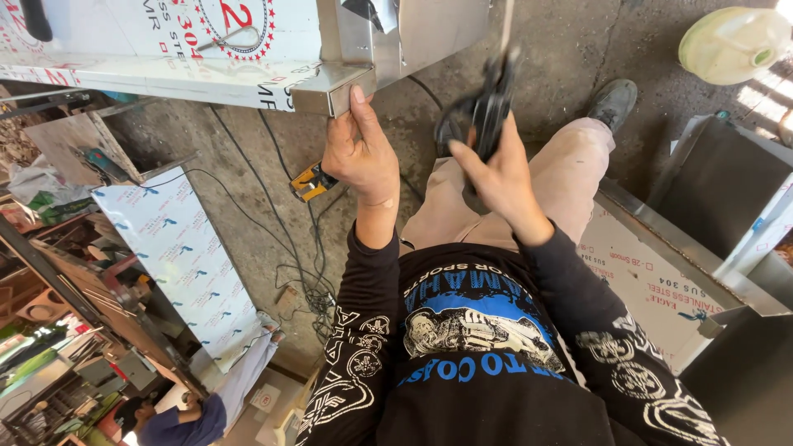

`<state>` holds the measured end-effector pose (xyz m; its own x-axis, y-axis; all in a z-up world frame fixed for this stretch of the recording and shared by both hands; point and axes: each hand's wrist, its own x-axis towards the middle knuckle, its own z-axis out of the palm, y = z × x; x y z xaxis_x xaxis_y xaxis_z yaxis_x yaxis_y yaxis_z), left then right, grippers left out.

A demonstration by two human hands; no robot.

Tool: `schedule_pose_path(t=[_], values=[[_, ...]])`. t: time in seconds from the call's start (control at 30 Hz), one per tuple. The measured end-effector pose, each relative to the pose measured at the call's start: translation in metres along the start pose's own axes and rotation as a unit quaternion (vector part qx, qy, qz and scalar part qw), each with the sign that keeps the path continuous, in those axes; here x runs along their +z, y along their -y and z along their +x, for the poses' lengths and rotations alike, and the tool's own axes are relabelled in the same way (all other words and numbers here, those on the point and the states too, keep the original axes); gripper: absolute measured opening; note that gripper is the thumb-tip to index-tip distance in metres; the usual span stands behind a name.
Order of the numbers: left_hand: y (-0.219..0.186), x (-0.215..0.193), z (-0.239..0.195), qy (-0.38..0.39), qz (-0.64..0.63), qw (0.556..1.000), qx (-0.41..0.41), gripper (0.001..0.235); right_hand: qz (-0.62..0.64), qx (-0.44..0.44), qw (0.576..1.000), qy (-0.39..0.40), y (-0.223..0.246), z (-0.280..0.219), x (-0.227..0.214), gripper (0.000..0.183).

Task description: The person works on a stainless steel frame on the workshop floor. They position a small metal piece against the frame, grind a metal piece with an angle grinder, clamp and file the piece, tap it with a hammer and mallet, and weld the piece to the frame with an arc electrode holder, producing sparks.

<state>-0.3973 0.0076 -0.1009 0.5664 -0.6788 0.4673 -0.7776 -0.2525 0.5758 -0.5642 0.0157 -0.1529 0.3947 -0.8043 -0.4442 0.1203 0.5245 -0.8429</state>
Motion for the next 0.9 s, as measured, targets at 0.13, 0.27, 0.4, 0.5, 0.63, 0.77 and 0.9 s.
schedule_pose_path(t=[0.13,0.27,0.4,0.5,0.63,0.77,0.9], values=[[0.001,-0.002,0.002,0.015,-0.001,1.0,0.002,0.018,-0.01,-0.062,0.996,-0.067,-0.002,0.055,0.029,0.077],[-0.004,-0.006,0.006,0.021,0.045,0.998,0.028,0.016,-0.043,-0.099,0.99,-0.086,-0.011,0.095,0.053,0.103],[0.0,-0.006,0.008,0.023,0.02,0.999,0.028,0.014,-0.008,-0.184,0.979,-0.09,-0.016,0.106,0.062,0.117],[0.003,-0.007,0.005,0.029,0.021,0.999,0.028,0.012,0.002,-0.167,0.982,-0.087,-0.015,0.106,0.064,0.125],[0.002,-0.006,0.003,0.053,-0.024,0.998,0.003,0.013,0.021,-0.171,0.981,-0.085,-0.02,0.108,0.065,0.129],[-0.005,-0.007,0.008,0.067,-0.016,0.998,0.006,0.013,0.065,-0.165,0.982,-0.062,-0.021,0.107,0.065,0.13],[0.002,-0.007,0.004,0.053,0.049,0.997,0.04,0.011,0.044,-0.163,0.984,-0.061,-0.018,0.105,0.064,0.132]])
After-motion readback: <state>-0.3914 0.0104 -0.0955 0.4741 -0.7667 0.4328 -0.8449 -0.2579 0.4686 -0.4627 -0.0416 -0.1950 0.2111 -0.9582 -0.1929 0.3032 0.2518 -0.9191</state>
